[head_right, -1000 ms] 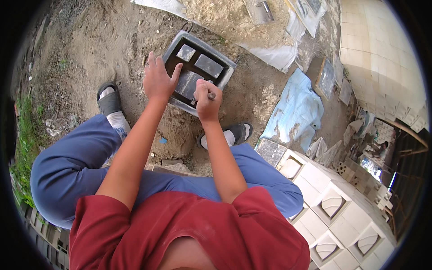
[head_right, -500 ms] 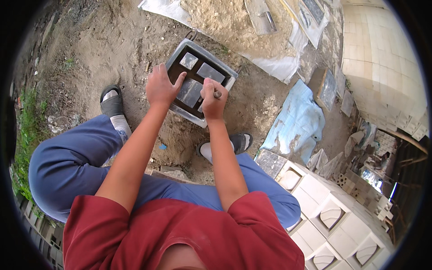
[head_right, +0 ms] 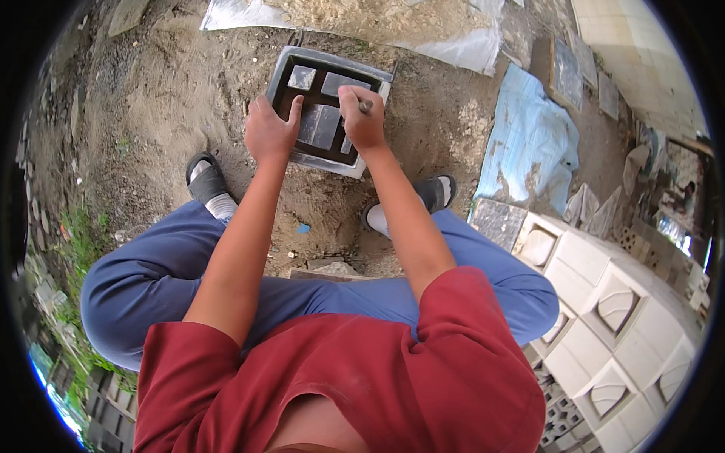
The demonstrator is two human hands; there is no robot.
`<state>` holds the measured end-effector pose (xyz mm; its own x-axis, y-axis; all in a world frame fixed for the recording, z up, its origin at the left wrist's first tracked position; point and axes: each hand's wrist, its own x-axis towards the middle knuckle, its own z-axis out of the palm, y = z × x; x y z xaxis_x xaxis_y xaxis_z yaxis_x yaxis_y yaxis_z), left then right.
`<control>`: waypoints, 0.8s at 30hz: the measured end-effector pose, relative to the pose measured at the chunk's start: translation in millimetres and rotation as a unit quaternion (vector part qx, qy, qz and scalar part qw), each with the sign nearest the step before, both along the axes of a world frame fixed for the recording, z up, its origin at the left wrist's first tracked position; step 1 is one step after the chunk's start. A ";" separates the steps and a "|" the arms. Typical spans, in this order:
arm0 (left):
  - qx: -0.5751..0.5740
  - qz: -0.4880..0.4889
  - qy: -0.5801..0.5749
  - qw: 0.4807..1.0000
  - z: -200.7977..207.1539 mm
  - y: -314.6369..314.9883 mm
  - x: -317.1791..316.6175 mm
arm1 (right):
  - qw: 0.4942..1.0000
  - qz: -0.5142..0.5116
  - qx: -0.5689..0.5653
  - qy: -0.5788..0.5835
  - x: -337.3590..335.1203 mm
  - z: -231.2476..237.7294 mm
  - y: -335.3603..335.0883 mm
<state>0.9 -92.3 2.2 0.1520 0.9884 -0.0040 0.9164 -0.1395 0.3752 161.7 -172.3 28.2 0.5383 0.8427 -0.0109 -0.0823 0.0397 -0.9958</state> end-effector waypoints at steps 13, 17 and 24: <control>0.008 -0.011 0.032 0.999 9.1 -2.9 -9.4 | 0.999 -0.018 0.033 -0.004 -19.9 23.0 8.4; 0.010 -0.025 0.028 0.999 4.2 -4.2 -4.8 | 0.996 0.022 -0.007 -0.081 -9.5 5.9 14.1; 0.020 -0.011 0.008 1.000 2.7 -4.4 -3.7 | 0.999 0.027 -0.032 0.019 3.5 1.5 -0.1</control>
<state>-2.8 -96.7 4.8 0.1747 0.9841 0.0330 0.9188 -0.1750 0.3538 165.1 -172.4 29.7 0.4907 0.8672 -0.0845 -0.1208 -0.0284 -0.9923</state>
